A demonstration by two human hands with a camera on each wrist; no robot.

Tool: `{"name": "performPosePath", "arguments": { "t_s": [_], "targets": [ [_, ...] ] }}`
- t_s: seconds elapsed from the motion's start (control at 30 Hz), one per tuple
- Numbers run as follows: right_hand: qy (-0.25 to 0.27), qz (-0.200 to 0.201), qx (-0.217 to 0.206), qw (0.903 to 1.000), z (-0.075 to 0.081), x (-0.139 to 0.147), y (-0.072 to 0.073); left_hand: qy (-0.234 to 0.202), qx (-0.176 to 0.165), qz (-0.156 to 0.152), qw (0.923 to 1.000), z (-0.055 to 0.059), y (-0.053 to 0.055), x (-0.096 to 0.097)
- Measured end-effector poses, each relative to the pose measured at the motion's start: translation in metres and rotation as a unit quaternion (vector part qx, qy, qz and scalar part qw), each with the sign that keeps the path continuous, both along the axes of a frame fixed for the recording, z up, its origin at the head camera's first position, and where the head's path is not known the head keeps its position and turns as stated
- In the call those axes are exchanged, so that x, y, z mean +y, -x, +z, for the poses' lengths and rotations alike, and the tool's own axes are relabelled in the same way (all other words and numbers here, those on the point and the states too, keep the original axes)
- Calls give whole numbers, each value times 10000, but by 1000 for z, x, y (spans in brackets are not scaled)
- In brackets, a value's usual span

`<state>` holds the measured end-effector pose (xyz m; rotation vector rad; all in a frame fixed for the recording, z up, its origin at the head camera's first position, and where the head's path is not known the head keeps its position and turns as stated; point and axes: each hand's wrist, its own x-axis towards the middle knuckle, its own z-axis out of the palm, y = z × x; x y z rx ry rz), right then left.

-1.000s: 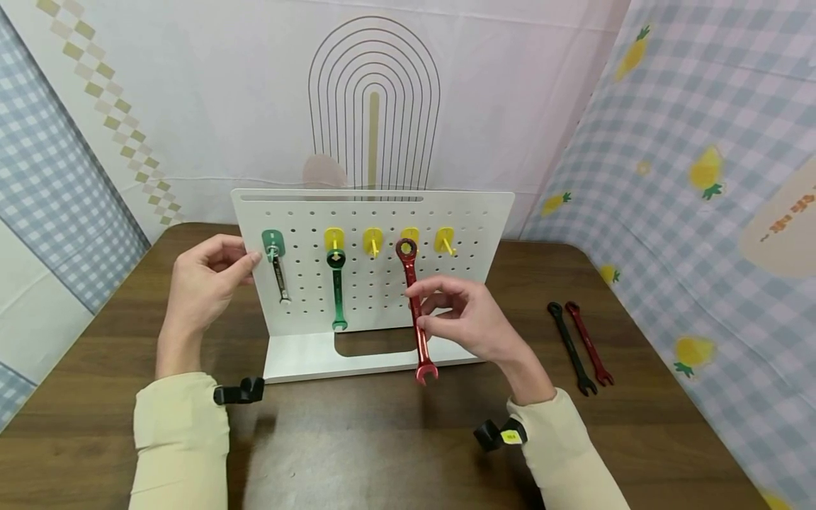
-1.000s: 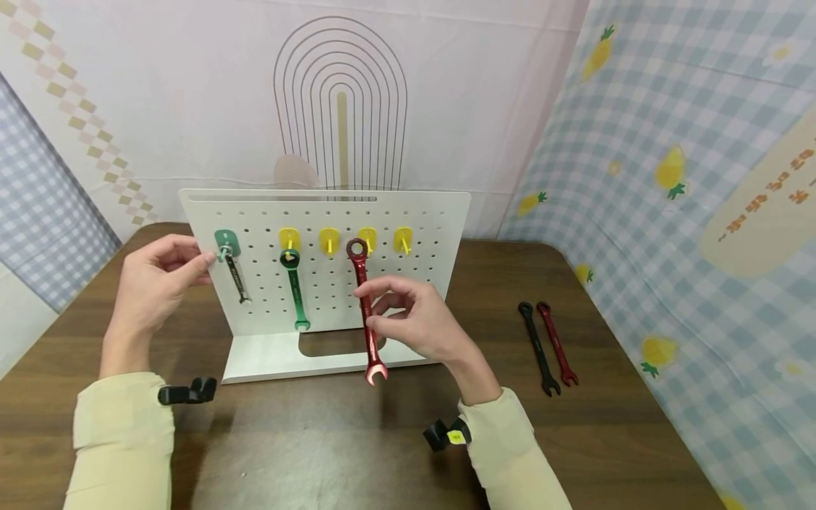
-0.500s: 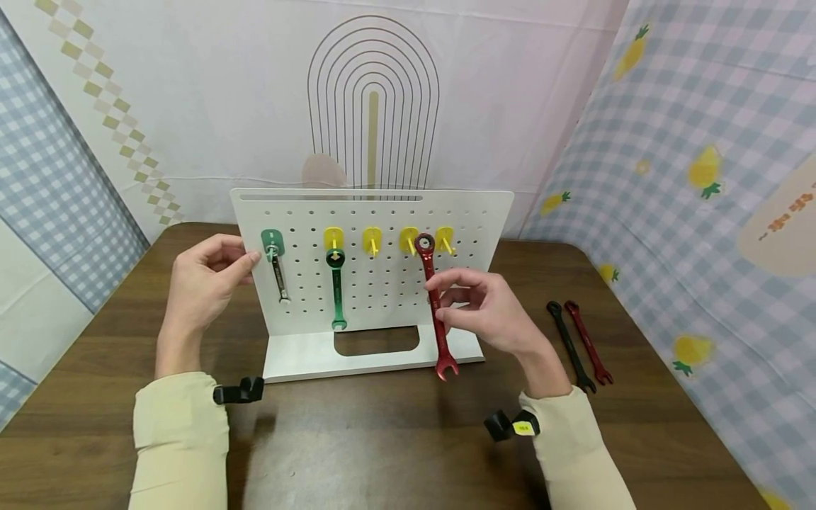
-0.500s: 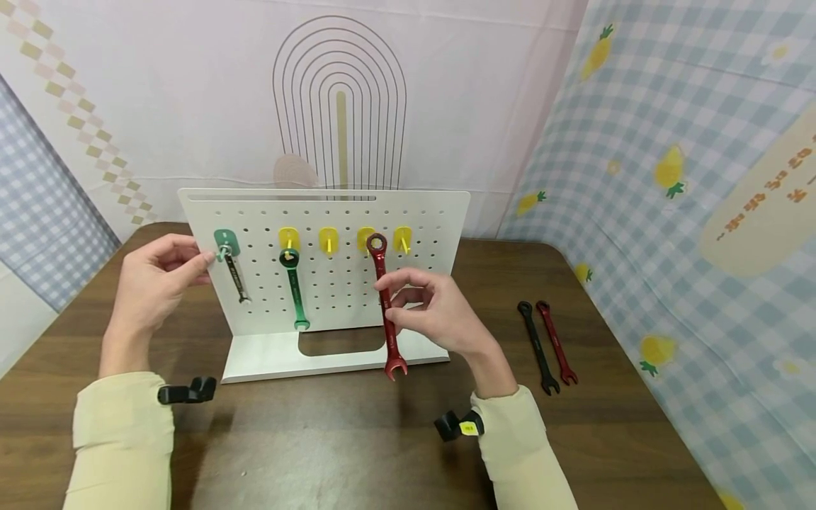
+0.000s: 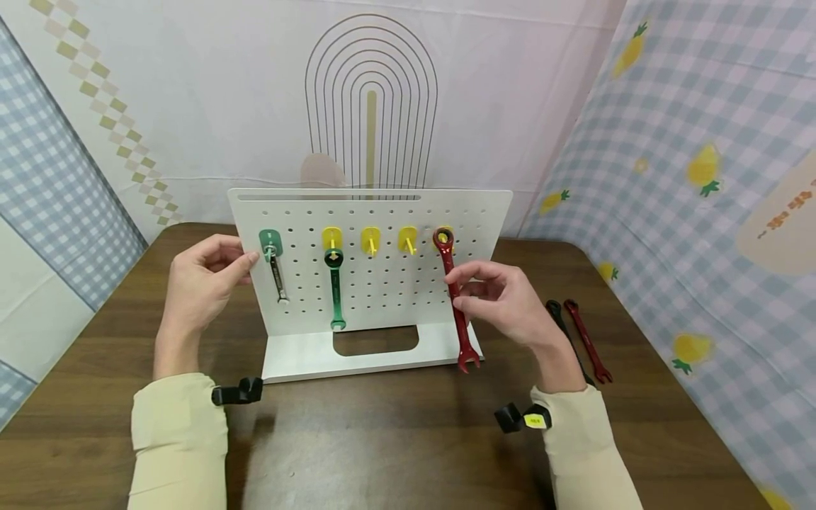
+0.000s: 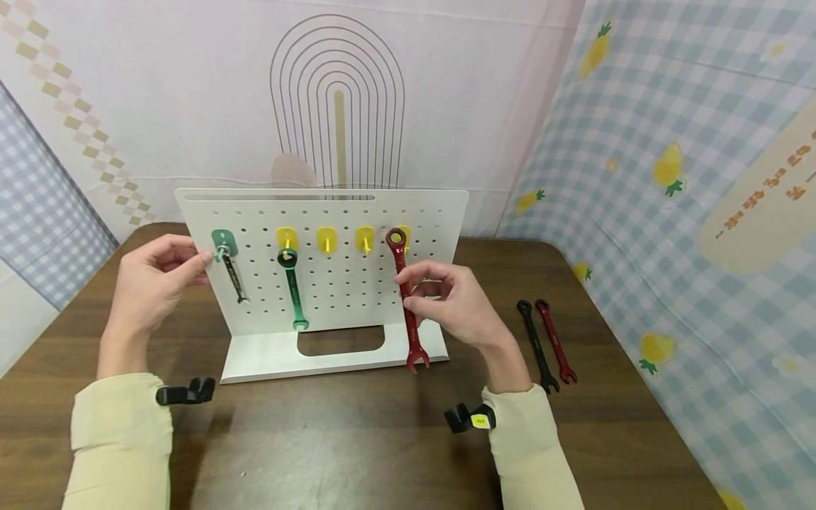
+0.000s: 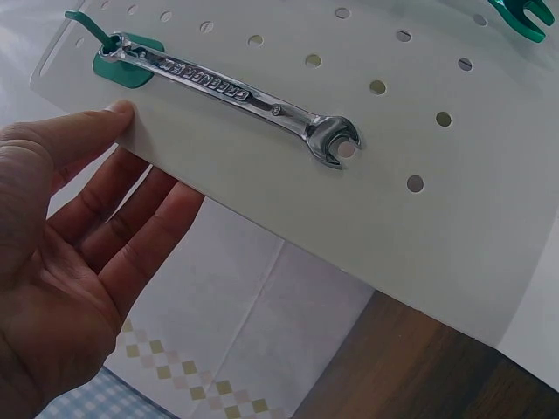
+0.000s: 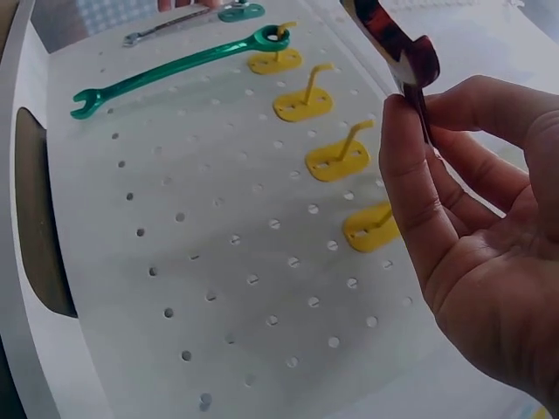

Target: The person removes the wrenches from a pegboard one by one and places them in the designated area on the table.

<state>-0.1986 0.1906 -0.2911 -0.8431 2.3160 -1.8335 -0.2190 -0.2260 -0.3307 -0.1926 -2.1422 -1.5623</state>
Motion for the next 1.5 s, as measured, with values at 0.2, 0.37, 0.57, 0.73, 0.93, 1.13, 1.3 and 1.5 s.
{"name": "performPosePath", "arguments": {
  "t_s": [0.2,0.37,0.57,0.73,0.93,1.13,1.3,1.5],
  "targets": [
    [-73,-51,-77,9999,2,9,0,21,25,2,10000,1,-1,1],
    [-208,-119,-63,9997,3,17,1,7,45,-8,10000,1,-1,1],
    [-395,-162,-97,9990,3,27,3,32,42,3,10000,0,-1,0],
    [-505,-218,-52,9985,4,35,5,65,37,36,10000,1,-1,2],
    [-500,-230,-100,9984,3,44,6,38,65,21,10000,1,-1,2],
    [-499,-256,-116,9984,0,53,9,-3,25,-3,10000,4,-4,3],
    [-529,-243,-161,9982,-1,60,9,-16,46,-62,10000,16,-14,10],
    [-625,-370,-185,9972,-2,68,12,-56,66,-104,9999,22,-18,13]
  ]
}}
